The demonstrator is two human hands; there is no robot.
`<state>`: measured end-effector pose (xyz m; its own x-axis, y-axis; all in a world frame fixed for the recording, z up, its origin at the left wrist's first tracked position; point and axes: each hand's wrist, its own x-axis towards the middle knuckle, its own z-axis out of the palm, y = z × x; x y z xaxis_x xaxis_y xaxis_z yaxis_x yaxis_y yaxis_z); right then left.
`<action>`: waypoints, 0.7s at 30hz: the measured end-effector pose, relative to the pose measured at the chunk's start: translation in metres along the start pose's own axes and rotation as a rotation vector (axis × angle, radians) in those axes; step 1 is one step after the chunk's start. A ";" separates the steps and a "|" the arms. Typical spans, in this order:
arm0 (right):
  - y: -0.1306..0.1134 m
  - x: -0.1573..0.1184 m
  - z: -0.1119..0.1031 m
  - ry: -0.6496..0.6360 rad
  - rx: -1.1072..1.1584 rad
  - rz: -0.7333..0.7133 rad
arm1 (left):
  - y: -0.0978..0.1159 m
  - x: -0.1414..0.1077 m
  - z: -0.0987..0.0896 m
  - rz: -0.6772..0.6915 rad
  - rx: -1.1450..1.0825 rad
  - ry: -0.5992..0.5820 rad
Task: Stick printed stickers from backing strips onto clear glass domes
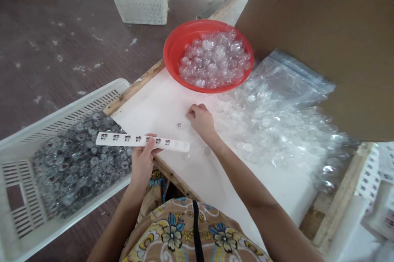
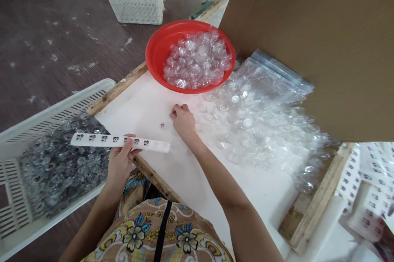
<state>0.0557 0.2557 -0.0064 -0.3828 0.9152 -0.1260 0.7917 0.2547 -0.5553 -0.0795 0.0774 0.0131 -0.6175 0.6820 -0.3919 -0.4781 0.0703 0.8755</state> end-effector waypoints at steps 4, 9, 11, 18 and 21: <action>-0.001 -0.007 -0.009 0.008 0.025 0.007 | 0.000 -0.001 0.001 0.008 0.002 -0.007; -0.020 -0.052 -0.010 -0.105 0.276 -0.259 | -0.001 -0.005 0.005 0.034 0.038 0.002; -0.030 -0.074 -0.002 -0.166 0.355 -0.356 | -0.003 -0.006 0.006 0.047 0.071 0.007; -0.022 -0.079 0.000 0.073 0.547 -0.368 | -0.006 -0.005 0.005 0.055 0.065 0.030; 0.003 -0.057 -0.014 0.026 0.625 -0.055 | -0.006 -0.003 0.004 0.057 0.057 0.027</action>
<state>0.0866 0.2090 0.0099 -0.3968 0.9154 -0.0679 0.3406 0.0781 -0.9370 -0.0726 0.0777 0.0101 -0.6597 0.6664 -0.3475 -0.4059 0.0733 0.9110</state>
